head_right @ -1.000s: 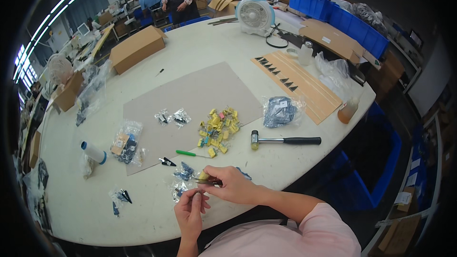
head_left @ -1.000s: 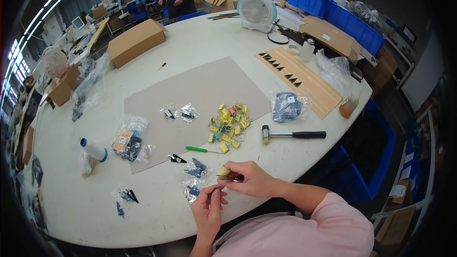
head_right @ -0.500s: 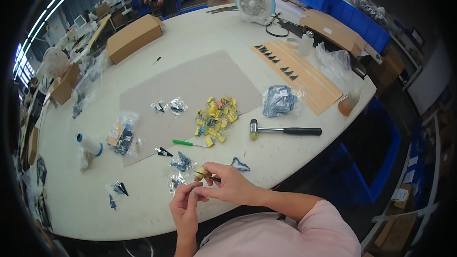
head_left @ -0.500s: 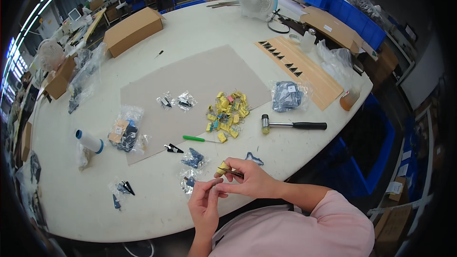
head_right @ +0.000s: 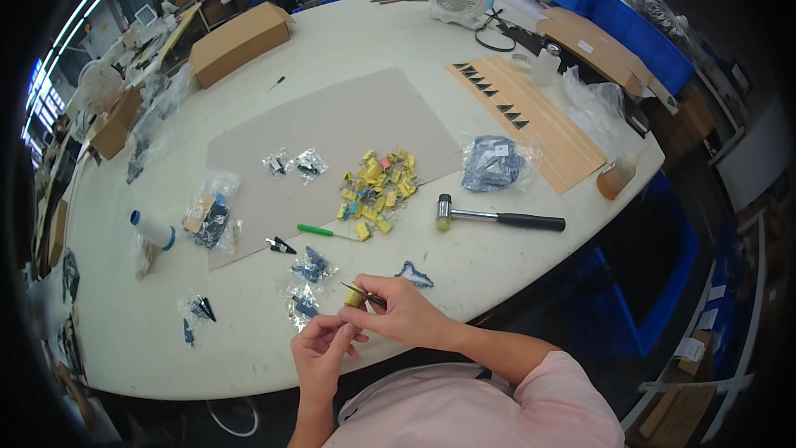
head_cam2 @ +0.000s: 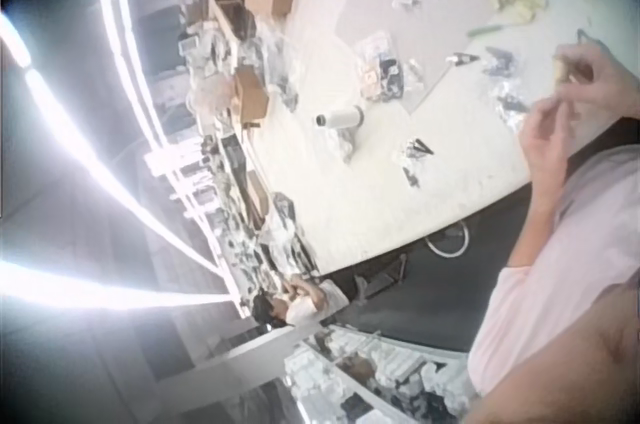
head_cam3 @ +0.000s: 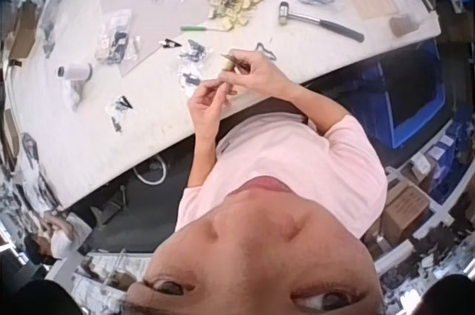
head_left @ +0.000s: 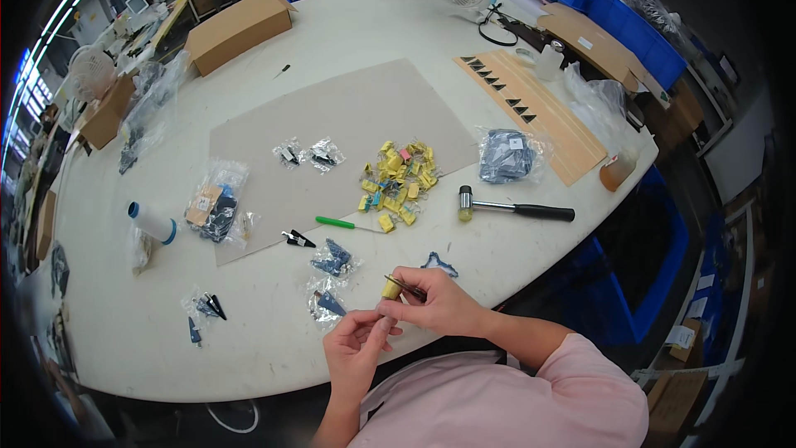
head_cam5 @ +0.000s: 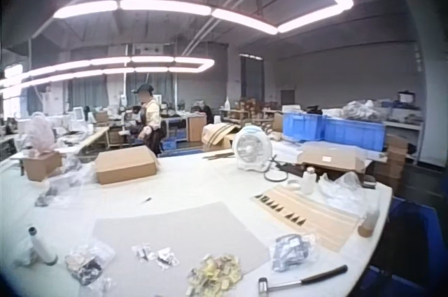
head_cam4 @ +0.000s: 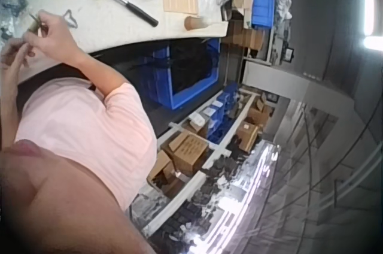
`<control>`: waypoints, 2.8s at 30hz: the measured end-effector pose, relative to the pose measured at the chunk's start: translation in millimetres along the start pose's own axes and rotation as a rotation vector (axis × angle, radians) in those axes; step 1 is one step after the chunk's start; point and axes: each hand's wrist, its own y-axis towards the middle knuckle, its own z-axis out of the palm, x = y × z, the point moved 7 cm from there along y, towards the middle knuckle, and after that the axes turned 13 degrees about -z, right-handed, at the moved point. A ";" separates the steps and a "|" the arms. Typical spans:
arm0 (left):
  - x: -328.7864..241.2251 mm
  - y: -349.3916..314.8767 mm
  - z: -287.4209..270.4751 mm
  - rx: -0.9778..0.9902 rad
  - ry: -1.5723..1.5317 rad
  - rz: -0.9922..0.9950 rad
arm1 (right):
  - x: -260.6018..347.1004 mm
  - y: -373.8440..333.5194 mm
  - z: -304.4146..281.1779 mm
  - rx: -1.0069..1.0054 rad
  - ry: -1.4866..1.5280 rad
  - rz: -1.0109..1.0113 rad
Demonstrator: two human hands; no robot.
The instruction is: Assembling small hardware and leather/felt components using adhesive and pliers.
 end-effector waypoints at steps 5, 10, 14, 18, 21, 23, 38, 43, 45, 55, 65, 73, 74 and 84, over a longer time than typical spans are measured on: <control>3.2 -1.1 -4.4 -0.014 -0.096 -0.111 | -16.4 -5.0 4.0 -0.069 0.126 0.019; 5.4 7.2 -3.3 0.022 -0.162 -0.168 | -23.7 0.3 0.3 -0.116 0.152 0.074; 14.0 12.5 -17.6 -0.051 -0.224 -0.189 | -28.8 10.2 -8.9 -0.194 0.249 0.125; 17.7 11.6 -19.3 -0.095 -0.254 -0.204 | -39.0 6.6 3.6 -0.102 0.146 0.046; 13.8 15.8 -15.5 -0.061 -0.230 -0.111 | -32.2 10.1 0.7 -0.073 0.108 0.068; 16.1 13.0 -16.7 -0.065 -0.202 -0.104 | -31.1 8.5 0.0 -0.066 0.091 0.093; 6.9 8.1 -14.8 -0.144 -0.135 0.032 | -42.7 3.1 -10.2 -0.242 0.217 0.233; 9.4 12.9 -19.1 -0.132 -0.282 -0.055 | -48.5 -9.8 -2.8 -0.169 0.207 0.197; 10.7 13.6 -14.7 -0.145 -0.289 -0.041 | -45.5 -13.4 4.0 -0.171 0.210 0.140; 3.1 9.0 -7.3 -0.121 -0.085 -0.028 | -36.3 -9.4 -9.2 -0.204 0.095 0.064; 9.3 10.1 -5.6 -0.079 -0.082 -0.039 | -30.4 -6.5 -5.1 -0.095 0.211 0.086; -2.7 6.0 -3.7 -0.162 0.300 0.135 | -22.6 -7.0 -9.2 -0.081 0.031 0.103; -3.9 6.1 -2.6 -0.159 0.299 0.137 | -19.0 -6.4 -9.4 -0.110 0.021 0.085; -4.6 3.4 -2.9 -0.104 0.248 0.090 | -16.5 -5.0 -21.8 -0.152 -0.233 -0.016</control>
